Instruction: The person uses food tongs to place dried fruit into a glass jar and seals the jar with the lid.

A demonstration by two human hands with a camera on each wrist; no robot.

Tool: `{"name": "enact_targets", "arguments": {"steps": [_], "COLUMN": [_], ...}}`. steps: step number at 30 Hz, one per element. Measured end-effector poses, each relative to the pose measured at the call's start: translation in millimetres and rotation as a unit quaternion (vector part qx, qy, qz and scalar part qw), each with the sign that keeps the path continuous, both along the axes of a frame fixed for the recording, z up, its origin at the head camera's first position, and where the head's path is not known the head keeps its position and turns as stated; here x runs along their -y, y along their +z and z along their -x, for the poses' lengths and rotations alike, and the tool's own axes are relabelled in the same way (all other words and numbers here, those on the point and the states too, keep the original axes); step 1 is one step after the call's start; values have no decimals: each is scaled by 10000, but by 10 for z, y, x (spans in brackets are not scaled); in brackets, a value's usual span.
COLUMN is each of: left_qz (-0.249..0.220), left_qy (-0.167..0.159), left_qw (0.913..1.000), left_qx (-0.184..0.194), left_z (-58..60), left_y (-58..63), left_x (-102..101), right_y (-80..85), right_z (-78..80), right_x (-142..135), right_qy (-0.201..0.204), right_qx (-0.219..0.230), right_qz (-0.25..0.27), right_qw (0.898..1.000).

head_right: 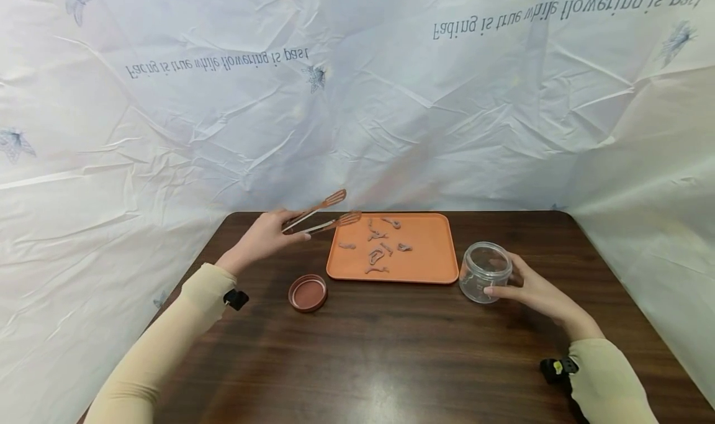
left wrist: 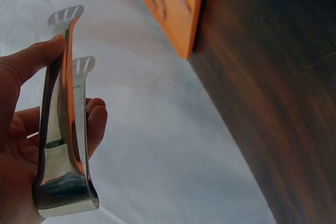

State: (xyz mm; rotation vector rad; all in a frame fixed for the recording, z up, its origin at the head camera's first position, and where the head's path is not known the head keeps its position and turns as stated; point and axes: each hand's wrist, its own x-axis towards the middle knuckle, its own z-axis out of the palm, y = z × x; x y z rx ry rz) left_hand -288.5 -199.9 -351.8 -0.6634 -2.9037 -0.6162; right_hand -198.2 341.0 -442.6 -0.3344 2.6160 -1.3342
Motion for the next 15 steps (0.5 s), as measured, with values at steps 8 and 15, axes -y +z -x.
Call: {"name": "enact_targets", "arguments": {"steps": [8,15], "left_qz": [467,742], "left_qy": [-179,-142], "left_qw": [9975,9949], "left_qx": [497,664], "left_z": [-55,-73], "left_y": [-159,-239], "left_x": [-16,-5], "right_y": [-7,-20], "right_z": [8,3], "right_x": [2,-2], "right_qy": [10,-16], "right_qx": [-31,-20], "right_qz": [-5,-10], "right_qw": [10000,10000]}}
